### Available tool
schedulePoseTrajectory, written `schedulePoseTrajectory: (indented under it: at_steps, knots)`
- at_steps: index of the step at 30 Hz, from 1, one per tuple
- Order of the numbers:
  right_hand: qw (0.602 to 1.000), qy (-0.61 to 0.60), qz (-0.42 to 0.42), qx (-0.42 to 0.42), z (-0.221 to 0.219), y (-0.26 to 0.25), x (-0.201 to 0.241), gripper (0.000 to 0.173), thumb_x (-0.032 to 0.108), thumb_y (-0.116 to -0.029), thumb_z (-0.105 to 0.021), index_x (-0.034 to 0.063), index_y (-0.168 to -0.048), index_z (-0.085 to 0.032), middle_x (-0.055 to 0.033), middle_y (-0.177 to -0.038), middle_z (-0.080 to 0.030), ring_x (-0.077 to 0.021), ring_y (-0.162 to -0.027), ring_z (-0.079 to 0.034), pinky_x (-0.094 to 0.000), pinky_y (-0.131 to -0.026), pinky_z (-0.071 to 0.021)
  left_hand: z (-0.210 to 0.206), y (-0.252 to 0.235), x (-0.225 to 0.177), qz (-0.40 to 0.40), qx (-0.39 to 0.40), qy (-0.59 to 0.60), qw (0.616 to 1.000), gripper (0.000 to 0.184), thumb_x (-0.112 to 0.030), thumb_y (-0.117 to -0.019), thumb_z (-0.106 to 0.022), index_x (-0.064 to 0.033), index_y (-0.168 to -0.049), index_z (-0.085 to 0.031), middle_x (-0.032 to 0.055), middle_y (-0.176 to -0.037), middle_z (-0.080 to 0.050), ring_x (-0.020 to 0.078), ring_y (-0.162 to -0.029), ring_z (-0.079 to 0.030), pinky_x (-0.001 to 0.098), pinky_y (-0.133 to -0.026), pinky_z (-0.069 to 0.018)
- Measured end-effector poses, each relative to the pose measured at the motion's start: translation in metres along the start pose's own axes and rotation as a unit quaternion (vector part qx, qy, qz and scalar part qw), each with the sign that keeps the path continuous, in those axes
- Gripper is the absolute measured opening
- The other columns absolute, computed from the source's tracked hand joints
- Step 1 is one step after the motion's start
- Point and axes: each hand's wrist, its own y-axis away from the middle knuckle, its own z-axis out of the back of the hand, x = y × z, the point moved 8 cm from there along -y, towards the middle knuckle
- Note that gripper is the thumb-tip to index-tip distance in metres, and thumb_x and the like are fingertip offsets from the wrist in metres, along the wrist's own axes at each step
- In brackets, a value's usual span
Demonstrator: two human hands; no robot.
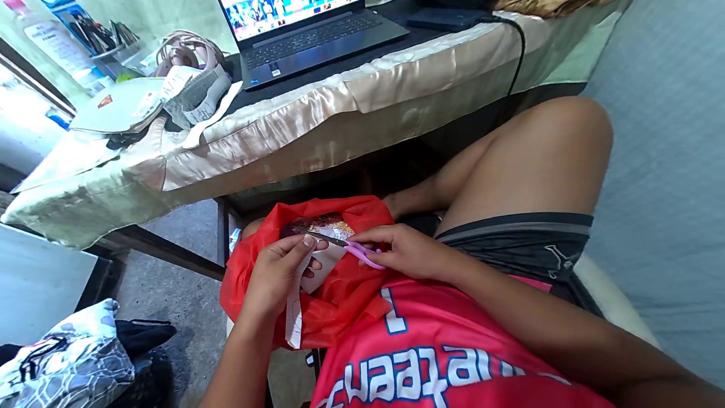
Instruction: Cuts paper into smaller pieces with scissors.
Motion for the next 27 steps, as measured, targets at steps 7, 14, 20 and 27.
schedulePoseTrajectory:
  at_steps: [7, 14, 20, 27]
  knots:
    - [0.999, -0.035, 0.016, 0.032, -0.0045, 0.0011, 0.0054, 0.047, 0.03, -0.0958, -0.073, 0.0136, -0.139, -0.064, -0.0018, -0.124, -0.069, -0.0029, -0.108, -0.066, -0.0211, -0.093, -0.0557, 0.0003, -0.001, 0.0005, -0.002, 0.001, -0.01, 1.0, 0.026, -0.013, -0.107, -0.053, 0.0009, -0.104, -0.074, 0.0129, -0.1, -0.076, 0.0153, -0.071, -0.071, 0.0271, -0.063, -0.0589]
    - [1.0, 0.014, 0.018, 0.013, -0.0018, 0.0008, 0.0048, 0.044, 0.03, -0.0976, -0.07, 0.0162, -0.139, -0.065, -0.0022, -0.124, -0.069, -0.0039, -0.11, -0.064, -0.0224, -0.097, -0.0529, 0.0008, -0.0006, 0.0008, -0.006, 0.002, -0.008, 1.0, 0.027, -0.013, -0.1072, -0.052, 0.0013, -0.105, -0.074, 0.0135, -0.101, -0.076, 0.0161, -0.073, -0.071, 0.0279, -0.064, -0.0594]
    - [1.0, 0.025, 0.016, -0.011, 0.0017, -0.0003, 0.0029, 0.034, 0.024, -0.1006, -0.065, 0.0159, -0.134, -0.069, -0.0009, -0.117, -0.072, -0.0033, -0.102, -0.067, -0.0228, -0.094, -0.0549, 0.0005, 0.0004, -0.0011, -0.007, -0.002, -0.001, 1.0, 0.026, -0.014, -0.1068, -0.054, 0.0019, -0.108, -0.074, 0.0133, -0.101, -0.076, 0.0163, -0.073, -0.071, 0.0275, -0.064, -0.0594]
    - [0.998, 0.045, 0.026, 0.021, -0.0024, 0.001, 0.0069, 0.05, 0.037, -0.0966, -0.07, 0.0176, -0.142, -0.062, -0.0036, -0.128, -0.066, -0.0061, -0.115, -0.062, -0.0251, -0.099, -0.0518, 0.0016, -0.0004, 0.0007, -0.008, 0.001, -0.005, 1.0, 0.024, -0.012, -0.1064, -0.053, 0.0015, -0.103, -0.073, 0.0129, -0.1, -0.076, 0.0151, -0.072, -0.071, 0.0269, -0.063, -0.0591]
